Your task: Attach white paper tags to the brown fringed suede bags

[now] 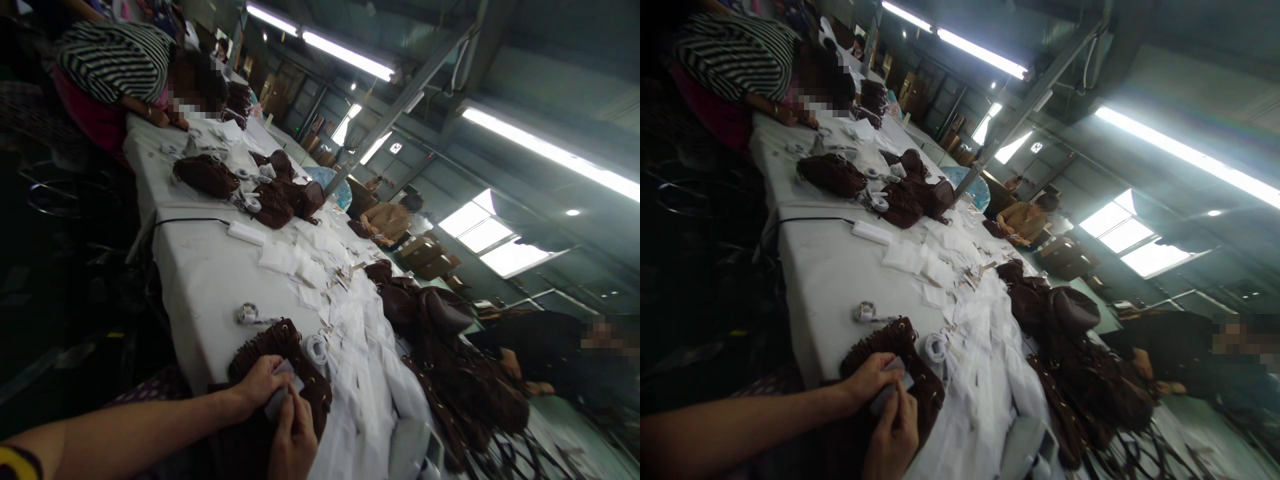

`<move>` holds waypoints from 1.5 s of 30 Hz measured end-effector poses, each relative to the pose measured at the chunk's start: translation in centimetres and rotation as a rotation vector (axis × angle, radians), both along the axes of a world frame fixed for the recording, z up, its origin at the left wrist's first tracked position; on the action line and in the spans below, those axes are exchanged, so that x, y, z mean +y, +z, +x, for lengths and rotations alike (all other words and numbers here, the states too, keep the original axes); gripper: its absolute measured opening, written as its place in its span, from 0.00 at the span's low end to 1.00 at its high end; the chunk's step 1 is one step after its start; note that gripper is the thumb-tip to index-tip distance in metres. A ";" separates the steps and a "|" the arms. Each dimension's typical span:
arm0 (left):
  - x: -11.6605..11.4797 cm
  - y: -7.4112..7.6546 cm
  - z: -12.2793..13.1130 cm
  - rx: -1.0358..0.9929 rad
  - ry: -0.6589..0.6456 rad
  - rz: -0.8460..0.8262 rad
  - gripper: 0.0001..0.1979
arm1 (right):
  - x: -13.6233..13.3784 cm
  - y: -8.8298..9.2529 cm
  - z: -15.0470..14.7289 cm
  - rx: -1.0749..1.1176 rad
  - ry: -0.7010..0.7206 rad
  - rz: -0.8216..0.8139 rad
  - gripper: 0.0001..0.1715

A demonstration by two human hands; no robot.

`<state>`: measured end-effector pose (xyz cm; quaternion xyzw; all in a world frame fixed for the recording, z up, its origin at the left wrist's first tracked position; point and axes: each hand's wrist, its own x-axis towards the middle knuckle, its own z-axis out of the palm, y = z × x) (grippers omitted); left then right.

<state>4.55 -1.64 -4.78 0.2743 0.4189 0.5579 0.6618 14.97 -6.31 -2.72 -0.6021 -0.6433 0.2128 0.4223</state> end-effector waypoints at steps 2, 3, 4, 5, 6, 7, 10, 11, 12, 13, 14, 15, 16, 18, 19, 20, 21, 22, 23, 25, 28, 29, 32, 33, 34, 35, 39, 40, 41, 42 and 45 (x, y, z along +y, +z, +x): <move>-0.1 0.1 -0.1 -0.006 -0.005 0.005 0.15 | 0.3 0.4 0.8 0.150 -0.108 -0.112 0.24; -0.2 0.2 -0.2 -0.011 -0.012 0.014 0.15 | 0.5 0.6 1.0 0.190 -0.160 -0.156 0.25; -0.3 0.2 -0.3 -0.014 -0.021 0.028 0.16 | 0.7 0.8 1.2 0.211 -0.179 -0.197 0.26; -0.4 0.2 -0.4 -0.016 -0.028 0.047 0.16 | 0.9 1.0 1.2 0.216 -0.159 -0.231 0.27; -0.5 0.2 -0.5 -0.014 -0.033 0.069 0.16 | 1.1 1.2 1.0 0.215 -0.105 -0.264 0.27; -0.5 0.1 -0.6 -0.011 -0.037 0.091 0.17 | 1.2 1.4 0.8 0.220 -0.037 -0.298 0.27; -0.4 0.1 -1.0 0.014 -0.043 0.138 0.17 | 1.8 1.7 -0.1 0.325 0.096 -0.397 0.31; -0.4 0.2 -1.2 0.030 -0.049 0.150 0.17 | 2.0 1.7 -0.3 0.384 0.105 -0.426 0.32; -0.4 0.4 -1.3 0.050 -0.055 0.159 0.18 | 2.2 1.5 -0.5 0.447 0.106 -0.453 0.33; -0.4 0.6 -1.5 0.072 -0.061 0.166 0.18 | 2.4 1.3 -0.5 0.508 0.101 -0.474 0.33; -0.6 0.8 -1.7 0.093 -0.074 0.175 0.18 | 2.6 1.0 -0.5 0.563 0.098 -0.489 0.33; -0.7 1.0 -1.9 0.110 -0.095 0.188 0.18 | 2.8 0.6 -0.4 0.610 0.100 -0.501 0.32; -0.9 1.2 -2.0 0.122 -0.120 0.199 0.18 | 2.9 0.2 -0.3 0.655 0.098 -0.506 0.31; -1.4 1.4 -2.3 0.152 -0.157 0.204 0.20 | 3.0 -0.5 -0.1 0.719 0.087 -0.505 0.30; -1.7 1.4 -2.3 0.178 -0.161 0.197 0.22 | 3.0 -0.9 -0.1 0.737 0.075 -0.495 0.29; -1.8 1.3 -2.3 0.210 -0.157 0.187 0.22 | 3.0 -1.2 0.0 0.750 0.060 -0.480 0.29; -1.9 1.2 -2.3 0.245 -0.148 0.178 0.21 | 3.0 -1.4 0.0 0.760 0.044 -0.466 0.28; -2.0 1.0 -2.2 0.276 -0.139 0.173 0.19 | 3.0 -1.6 0.0 0.763 0.032 -0.458 0.28; -2.0 0.9 -2.1 0.299 -0.131 0.174 0.18 | 3.1 -1.6 0.0 0.763 0.021 -0.454 0.27; -2.1 0.8 -1.8 0.311 -0.111 0.187 0.18 | 3.2 -1.6 0.0 0.747 0.010 -0.461 0.24; -2.3 1.1 -1.6 0.309 -0.076 0.244 0.19 | 3.4 -1.2 0.0 0.694 -0.001 -0.484 0.21; -2.5 1.2 -1.6 0.315 -0.064 0.273 0.19 | 3.5 -1.1 -0.1 0.689 -0.007 -0.495 0.22; -3.0 1.6 -1.5 0.375 -0.004 0.330 0.19 | 3.6 -0.9 -0.3 0.700 -0.048 -0.513 0.22; -3.2 1.6 -1.5 0.412 0.016 0.338 0.18 | 3.6 -1.0 -0.4 0.701 -0.069 -0.510 0.22; -3.3 1.5 -1.5 0.459 0.030 0.345 0.18 | 3.5 -1.0 -0.5 0.697 -0.092 -0.505 0.23; -3.5 1.3 -1.5 0.511 0.040 0.358 0.17 | 3.4 -1.1 -0.6 0.692 -0.112 -0.503 0.23; -4.1 0.8 -1.6 0.660 0.015 0.469 0.16 | 3.0 -1.4 -0.4 0.722 -0.139 -0.521 0.27; -4.2 0.7 -1.7 0.674 -0.004 0.503 0.16 | 2.9 -1.5 -0.2 0.736 -0.133 -0.532 0.27; -4.3 0.7 -1.8 0.688 -0.029 0.532 0.17 | 2.9 -1.5 0.0 0.748 -0.122 -0.543 0.28; -4.4 0.7 -2.0 0.704 -0.056 0.557 0.17 | 2.8 -1.6 0.2 0.757 -0.105 -0.558 0.29; -4.4 0.7 -2.4 0.767 -0.125 0.625 0.17 | 2.7 -1.8 0.8 0.786 -0.036 -0.607 0.30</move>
